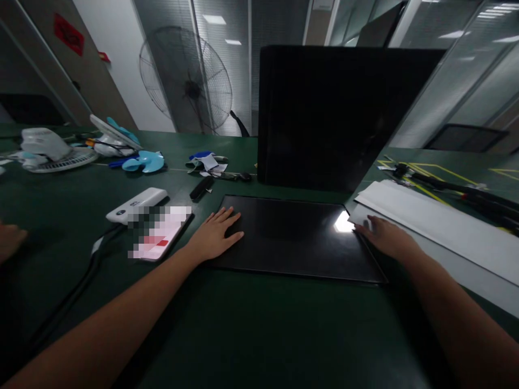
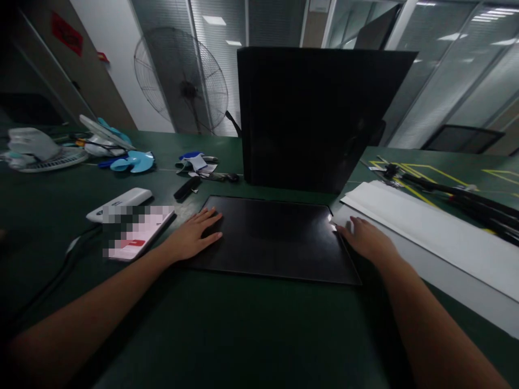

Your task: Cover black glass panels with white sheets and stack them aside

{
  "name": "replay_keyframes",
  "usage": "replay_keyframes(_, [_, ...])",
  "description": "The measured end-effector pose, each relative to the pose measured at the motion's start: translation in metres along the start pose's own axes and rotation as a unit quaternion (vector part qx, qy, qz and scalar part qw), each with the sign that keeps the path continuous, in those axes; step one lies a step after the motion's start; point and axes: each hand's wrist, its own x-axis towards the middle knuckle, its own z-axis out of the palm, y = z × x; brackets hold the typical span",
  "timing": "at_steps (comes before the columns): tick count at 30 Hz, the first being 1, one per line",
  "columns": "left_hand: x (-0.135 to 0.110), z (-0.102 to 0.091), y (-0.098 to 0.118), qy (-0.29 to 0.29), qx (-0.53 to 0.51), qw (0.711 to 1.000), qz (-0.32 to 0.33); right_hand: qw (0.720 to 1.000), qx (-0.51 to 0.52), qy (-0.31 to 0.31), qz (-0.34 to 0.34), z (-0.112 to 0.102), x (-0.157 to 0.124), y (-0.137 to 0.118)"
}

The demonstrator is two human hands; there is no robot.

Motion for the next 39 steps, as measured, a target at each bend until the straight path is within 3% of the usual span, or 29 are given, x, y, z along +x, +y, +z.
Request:
replay_keyframes(3, [0.004, 0.0, 0.002, -0.005, -0.003, 1.0, -0.012, 0.999, -0.023, -0.024, 0.017, 0.002, -0.001, 0.006])
replay_keyframes(10, [0.004, -0.001, 0.006, -0.011, -0.006, 1.0, -0.019, 0.997, -0.048, 0.012, 0.064, -0.004, -0.004, -0.033])
replay_keyframes(15, [0.002, -0.004, 0.01, -0.008, -0.002, 1.0, -0.023, 0.994, -0.051, 0.041, 0.087, -0.006, -0.007, -0.041])
replay_keyframes(22, [0.0, -0.006, 0.008, 0.01, -0.03, 0.999, -0.024, 0.992, -0.045, 0.077, 0.089, -0.029, -0.02, -0.054])
replay_keyframes(25, [-0.001, -0.007, 0.006, 0.033, -0.066, 0.997, -0.037, 0.997, -0.025, 0.067, 0.018, -0.04, -0.038, -0.08])
replay_keyframes(29, [-0.005, -0.009, 0.005, 0.058, -0.117, 0.99, -0.051, 0.985, 0.037, -0.003, -0.167, -0.048, -0.076, -0.134])
replay_keyframes(31, [-0.006, -0.01, 0.005, 0.07, -0.136, 0.987, -0.045, 0.947, 0.117, -0.059, -0.294, -0.053, -0.096, -0.158])
replay_keyframes(34, [-0.008, -0.01, 0.004, 0.078, -0.149, 0.985, -0.032, 0.853, 0.24, -0.149, -0.439, -0.061, -0.119, -0.179])
replay_keyframes(36, [-0.008, -0.01, 0.004, 0.069, -0.143, 0.987, -0.029, 0.83, 0.271, -0.156, -0.462, -0.063, -0.123, -0.181])
replay_keyframes(37, [-0.008, -0.01, 0.004, 0.06, -0.135, 0.989, -0.028, 0.839, 0.273, -0.136, -0.45, -0.063, -0.121, -0.178])
replay_keyframes(39, [-0.007, -0.011, 0.004, 0.034, -0.118, 0.992, -0.025, 0.89, 0.242, -0.063, -0.381, -0.058, -0.109, -0.168])
